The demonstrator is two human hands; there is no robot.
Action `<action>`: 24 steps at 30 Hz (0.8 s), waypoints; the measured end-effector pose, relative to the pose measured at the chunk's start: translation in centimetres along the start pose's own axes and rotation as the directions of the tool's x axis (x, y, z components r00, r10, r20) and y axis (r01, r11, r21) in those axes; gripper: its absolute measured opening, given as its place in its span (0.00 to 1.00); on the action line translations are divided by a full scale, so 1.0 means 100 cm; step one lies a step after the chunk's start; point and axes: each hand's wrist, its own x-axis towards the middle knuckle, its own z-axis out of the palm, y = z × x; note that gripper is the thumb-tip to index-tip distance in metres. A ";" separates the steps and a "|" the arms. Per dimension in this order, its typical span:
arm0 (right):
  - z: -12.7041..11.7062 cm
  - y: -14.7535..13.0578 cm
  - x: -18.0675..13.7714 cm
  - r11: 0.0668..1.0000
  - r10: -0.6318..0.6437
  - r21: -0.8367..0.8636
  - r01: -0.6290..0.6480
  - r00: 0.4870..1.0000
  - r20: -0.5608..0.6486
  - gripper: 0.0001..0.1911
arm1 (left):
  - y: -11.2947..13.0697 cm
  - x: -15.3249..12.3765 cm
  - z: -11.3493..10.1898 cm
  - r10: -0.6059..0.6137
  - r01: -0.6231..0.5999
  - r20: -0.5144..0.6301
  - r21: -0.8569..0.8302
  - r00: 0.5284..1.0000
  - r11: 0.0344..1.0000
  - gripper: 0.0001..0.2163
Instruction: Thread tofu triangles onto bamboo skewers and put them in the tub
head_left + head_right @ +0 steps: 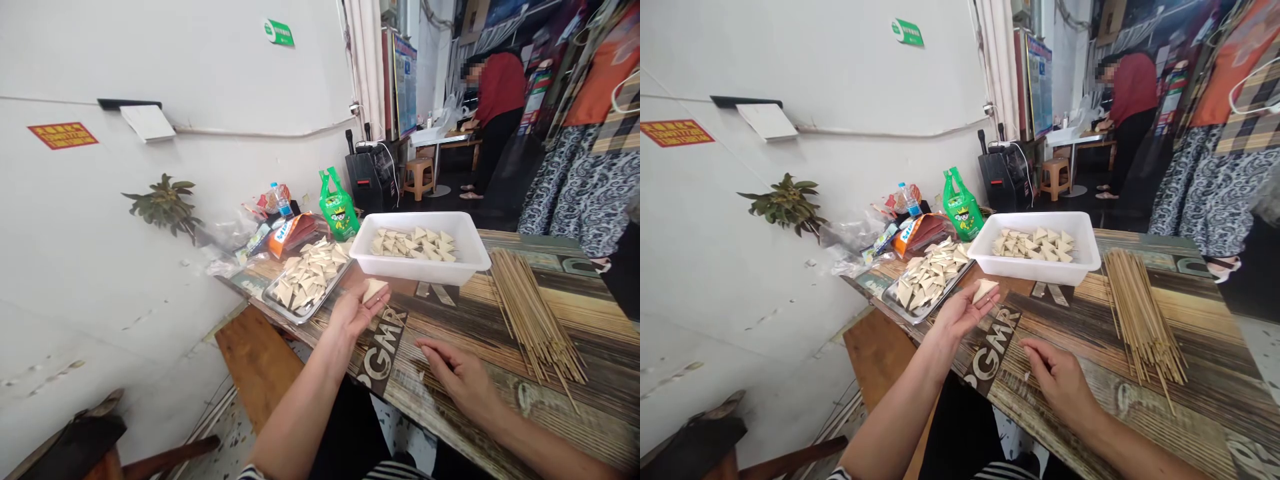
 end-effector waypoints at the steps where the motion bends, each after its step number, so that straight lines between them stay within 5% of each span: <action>1: 0.000 0.000 0.000 1.000 -0.002 -0.003 0.002 1.000 0.000 0.16 | -0.001 0.000 0.000 -0.003 0.003 0.000 -0.005 1.000 1.000 0.03; 17: 0.003 -0.005 0.000 0.996 -0.050 -0.076 0.047 0.998 -0.038 0.14 | -0.012 -0.005 0.006 -0.023 0.024 0.029 -0.041 0.999 0.999 0.04; 24: 0.005 -0.005 -0.001 0.995 -0.037 -0.094 0.033 0.999 -0.036 0.14 | -0.023 -0.006 0.004 0.058 -0.056 0.043 -0.047 0.997 0.997 0.05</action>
